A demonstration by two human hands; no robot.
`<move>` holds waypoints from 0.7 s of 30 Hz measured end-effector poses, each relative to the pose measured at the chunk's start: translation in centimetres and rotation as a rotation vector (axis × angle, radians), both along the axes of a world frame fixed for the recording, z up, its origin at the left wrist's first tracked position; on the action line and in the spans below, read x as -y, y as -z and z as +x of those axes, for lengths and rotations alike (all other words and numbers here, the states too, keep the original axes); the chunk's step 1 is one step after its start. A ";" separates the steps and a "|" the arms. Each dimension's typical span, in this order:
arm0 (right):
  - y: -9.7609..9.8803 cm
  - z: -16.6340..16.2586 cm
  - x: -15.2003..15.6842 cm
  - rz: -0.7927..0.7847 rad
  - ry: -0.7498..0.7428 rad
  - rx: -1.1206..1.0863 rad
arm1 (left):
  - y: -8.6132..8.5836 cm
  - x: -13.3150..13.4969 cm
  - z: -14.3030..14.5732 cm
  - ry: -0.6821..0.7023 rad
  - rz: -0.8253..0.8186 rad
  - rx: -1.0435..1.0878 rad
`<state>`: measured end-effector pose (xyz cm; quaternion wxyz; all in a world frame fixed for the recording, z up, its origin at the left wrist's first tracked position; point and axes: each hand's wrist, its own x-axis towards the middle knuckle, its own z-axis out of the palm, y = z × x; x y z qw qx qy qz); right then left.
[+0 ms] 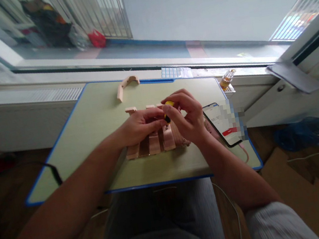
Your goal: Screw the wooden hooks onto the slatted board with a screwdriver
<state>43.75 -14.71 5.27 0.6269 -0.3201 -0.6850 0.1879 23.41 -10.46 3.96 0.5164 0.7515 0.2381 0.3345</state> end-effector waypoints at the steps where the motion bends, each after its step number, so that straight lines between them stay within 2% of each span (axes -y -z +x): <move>1: 0.1 -0.1 -0.1 0.005 0.005 -0.006 | -0.1 0.0 0.0 0.002 -0.006 -0.002; 11: 0.5 -1.2 -0.3 -0.019 0.074 -0.069 | 0.6 0.3 0.3 0.033 -0.118 0.109; 17: 0.0 -0.5 0.2 -0.079 -0.039 -0.039 | 0.2 0.4 0.2 0.031 -0.101 0.070; 21: -0.3 -0.1 0.5 -0.088 -0.019 -0.001 | 0.0 0.1 0.0 0.037 -0.074 0.047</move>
